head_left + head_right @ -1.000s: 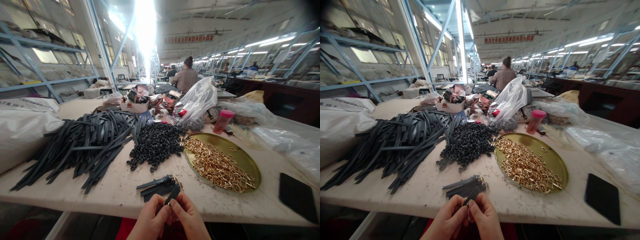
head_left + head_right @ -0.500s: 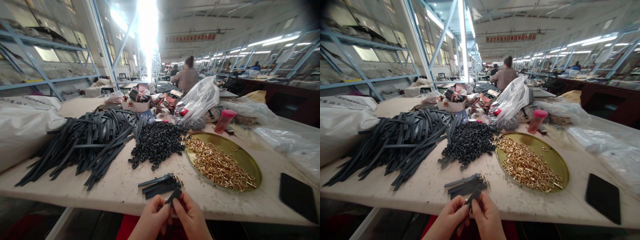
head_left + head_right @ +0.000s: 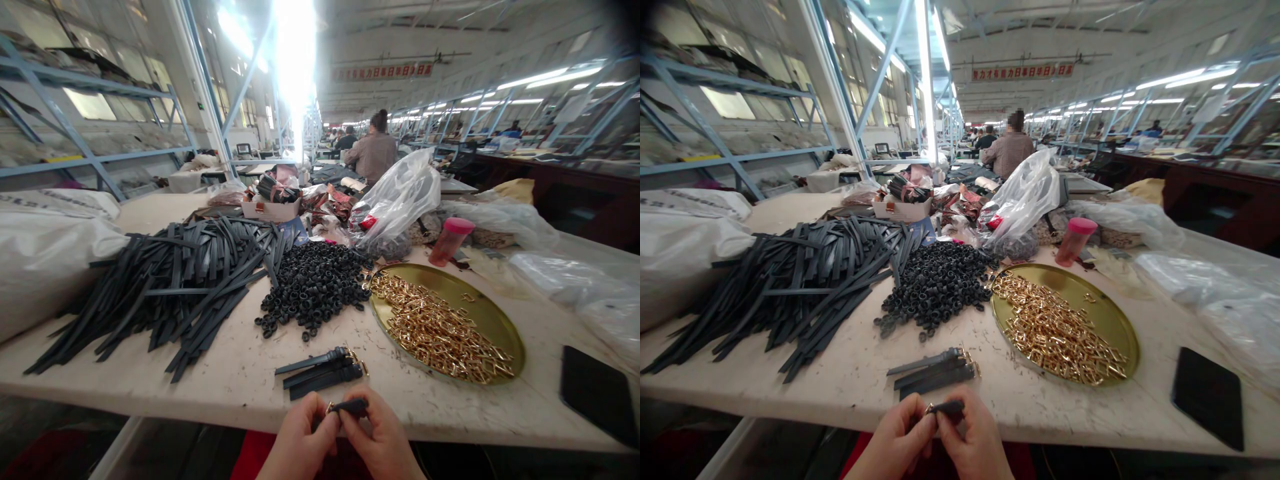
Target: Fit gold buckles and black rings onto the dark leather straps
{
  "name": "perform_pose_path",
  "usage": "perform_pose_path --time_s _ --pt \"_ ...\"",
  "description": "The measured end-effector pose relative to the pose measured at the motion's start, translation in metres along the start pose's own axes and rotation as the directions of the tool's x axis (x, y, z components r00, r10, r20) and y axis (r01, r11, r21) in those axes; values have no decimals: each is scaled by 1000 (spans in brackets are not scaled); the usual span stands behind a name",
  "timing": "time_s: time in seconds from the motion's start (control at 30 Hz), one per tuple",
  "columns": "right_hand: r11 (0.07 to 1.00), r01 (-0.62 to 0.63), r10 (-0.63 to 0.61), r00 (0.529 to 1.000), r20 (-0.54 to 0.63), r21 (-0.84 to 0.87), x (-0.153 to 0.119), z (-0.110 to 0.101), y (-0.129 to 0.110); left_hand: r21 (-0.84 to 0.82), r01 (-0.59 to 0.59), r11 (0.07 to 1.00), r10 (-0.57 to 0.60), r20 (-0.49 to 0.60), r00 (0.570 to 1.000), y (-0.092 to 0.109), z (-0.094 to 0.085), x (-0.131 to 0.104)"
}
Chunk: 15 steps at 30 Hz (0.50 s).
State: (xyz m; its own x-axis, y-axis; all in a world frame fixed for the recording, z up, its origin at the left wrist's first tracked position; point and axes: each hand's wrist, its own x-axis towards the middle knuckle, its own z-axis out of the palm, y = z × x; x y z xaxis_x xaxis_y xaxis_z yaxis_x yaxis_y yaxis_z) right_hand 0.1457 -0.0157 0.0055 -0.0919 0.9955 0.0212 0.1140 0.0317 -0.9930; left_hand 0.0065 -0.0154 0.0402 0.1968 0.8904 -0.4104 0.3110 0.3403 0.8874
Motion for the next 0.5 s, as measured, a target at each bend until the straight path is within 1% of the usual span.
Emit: perform_pose_path --time_s 0.07,0.1,0.13,0.23,0.3,0.4,0.43,0.5 --pt "994 -73 69 996 50 84 3 -1 -2 89 -78 993 82 -51 995 -2 0 0" --pt "984 -114 104 991 82 135 5 -1 -2 120 -106 987 113 -54 992 -3 0 0" --pt "972 -149 131 986 108 181 7 -1 -1 131 -114 985 120 -39 992 -4 -1 1" --pt "946 -199 163 974 155 255 10 -1 3 78 -50 996 45 75 996 -8 -4 7" --pt "961 -171 141 979 149 216 11 -1 4 2 -10 1000 9 125 992 -10 -6 14" --pt "997 -41 31 988 150 59 15 -6 -1 -122 3 992 13 128 992 -9 -9 27" --pt "1000 1 -5 984 178 19 20 -10 -5 -165 -5 986 25 118 993 -7 -10 31" --pt "997 59 -45 961 274 -45 36 -23 -13 -223 -45 974 65 82 995 -1 -12 40"
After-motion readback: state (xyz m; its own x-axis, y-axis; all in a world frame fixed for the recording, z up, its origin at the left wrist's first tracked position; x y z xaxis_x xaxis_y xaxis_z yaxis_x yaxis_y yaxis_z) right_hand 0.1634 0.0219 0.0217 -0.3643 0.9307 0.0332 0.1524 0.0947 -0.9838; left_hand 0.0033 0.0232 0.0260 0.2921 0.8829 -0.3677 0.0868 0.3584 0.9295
